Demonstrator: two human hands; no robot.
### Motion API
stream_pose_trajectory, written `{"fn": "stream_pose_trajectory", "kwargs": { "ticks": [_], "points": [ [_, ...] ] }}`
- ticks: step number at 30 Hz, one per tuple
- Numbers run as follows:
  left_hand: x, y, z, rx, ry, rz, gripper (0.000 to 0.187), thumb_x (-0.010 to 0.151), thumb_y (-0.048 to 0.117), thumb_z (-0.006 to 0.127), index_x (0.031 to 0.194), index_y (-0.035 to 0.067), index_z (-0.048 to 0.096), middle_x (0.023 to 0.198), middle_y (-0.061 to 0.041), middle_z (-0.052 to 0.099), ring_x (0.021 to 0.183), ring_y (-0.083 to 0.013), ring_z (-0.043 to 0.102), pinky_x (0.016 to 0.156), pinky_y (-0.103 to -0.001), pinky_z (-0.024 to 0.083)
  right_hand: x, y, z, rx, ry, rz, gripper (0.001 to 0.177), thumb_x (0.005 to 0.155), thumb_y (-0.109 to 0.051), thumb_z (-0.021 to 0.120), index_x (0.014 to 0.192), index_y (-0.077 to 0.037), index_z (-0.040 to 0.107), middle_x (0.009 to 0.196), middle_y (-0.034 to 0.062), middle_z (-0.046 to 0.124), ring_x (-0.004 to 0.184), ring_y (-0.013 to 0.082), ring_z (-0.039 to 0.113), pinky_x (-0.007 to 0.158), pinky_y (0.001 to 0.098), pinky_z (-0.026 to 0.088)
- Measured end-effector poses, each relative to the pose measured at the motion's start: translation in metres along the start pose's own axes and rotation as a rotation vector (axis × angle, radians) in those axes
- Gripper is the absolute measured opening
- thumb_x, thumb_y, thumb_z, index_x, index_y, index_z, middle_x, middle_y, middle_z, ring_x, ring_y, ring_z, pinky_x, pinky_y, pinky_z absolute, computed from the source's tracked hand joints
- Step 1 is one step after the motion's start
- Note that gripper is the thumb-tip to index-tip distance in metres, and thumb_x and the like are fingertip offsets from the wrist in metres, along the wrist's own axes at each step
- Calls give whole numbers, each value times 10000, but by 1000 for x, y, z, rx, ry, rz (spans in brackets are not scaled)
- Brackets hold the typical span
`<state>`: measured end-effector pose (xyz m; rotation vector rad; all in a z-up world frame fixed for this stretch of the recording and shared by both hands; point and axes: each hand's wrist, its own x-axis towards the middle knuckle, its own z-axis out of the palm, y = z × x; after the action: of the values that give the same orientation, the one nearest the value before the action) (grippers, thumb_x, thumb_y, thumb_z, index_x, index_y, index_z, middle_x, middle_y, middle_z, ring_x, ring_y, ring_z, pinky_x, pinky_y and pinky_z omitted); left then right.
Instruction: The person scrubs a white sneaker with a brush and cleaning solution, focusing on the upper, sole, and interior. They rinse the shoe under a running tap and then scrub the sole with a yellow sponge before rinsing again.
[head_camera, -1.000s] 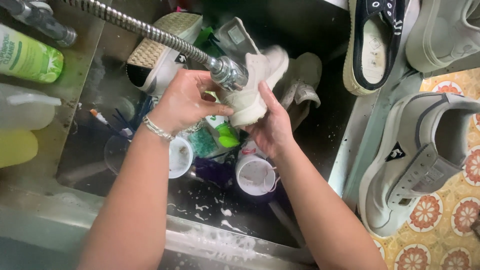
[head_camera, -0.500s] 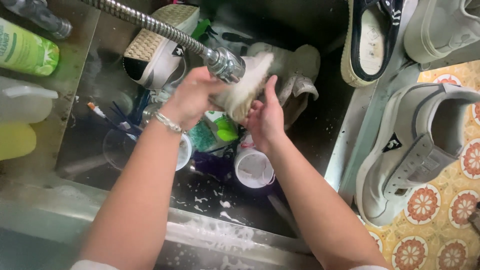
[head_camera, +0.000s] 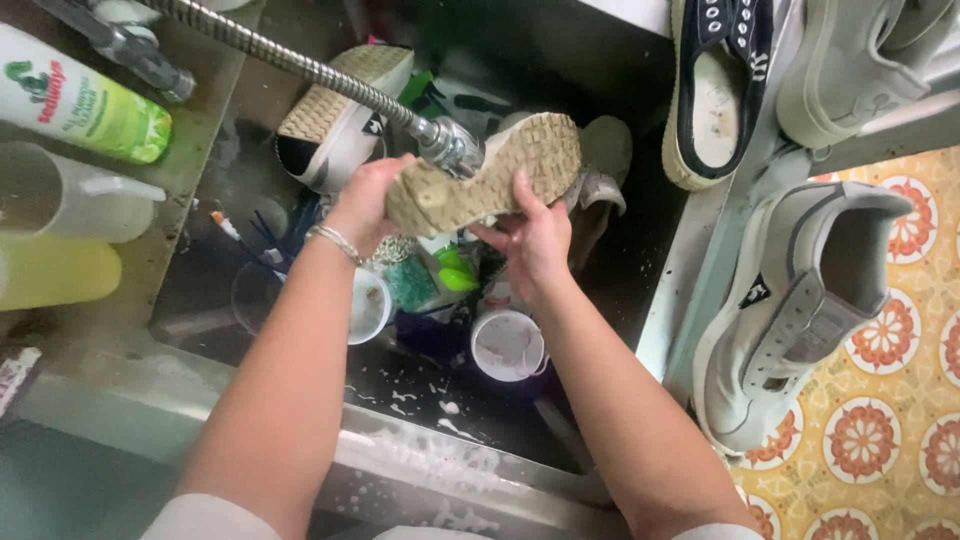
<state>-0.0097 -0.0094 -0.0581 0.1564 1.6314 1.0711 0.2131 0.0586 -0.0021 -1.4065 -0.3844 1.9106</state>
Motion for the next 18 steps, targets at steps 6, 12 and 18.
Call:
{"fn": "stream_pose_trajectory", "kwargs": {
  "ticks": [6, 12, 18],
  "points": [
    [15, 52, -64, 1215, 552, 787, 355, 1039, 369, 918, 1329, 175, 851, 1184, -135, 771, 1213, -416, 759, 1000, -599, 646, 10, 4, -4, -204, 137, -232, 686, 1032, -392, 927, 1503, -111, 516, 1511, 193, 709, 1248, 473, 846, 664, 652, 778],
    [23, 135, -143, 2217, 732, 532, 571, 1182, 500, 567, 1514, 194, 916, 1543, -75, 883, 1489, -298, 689, 1087, -540, 487, 16, 14, -17, -554, 176, -730, 552, 977, -408, 1000, 1235, -160, 580, 1233, 55, 817, 1129, 184, 821, 1019, 362, 657],
    [29, 122, -179, 2414, 628, 310, 512, 1288, 428, 530, 1780, 415, 671, 1744, 46, 791, 1566, -347, 732, 929, -623, 718, 6, 4, -15, -583, 222, -722, 586, 931, -451, 1016, 1181, -175, 564, 1180, 17, 778, 1067, 165, 779, 912, 364, 644]
  ]
}}
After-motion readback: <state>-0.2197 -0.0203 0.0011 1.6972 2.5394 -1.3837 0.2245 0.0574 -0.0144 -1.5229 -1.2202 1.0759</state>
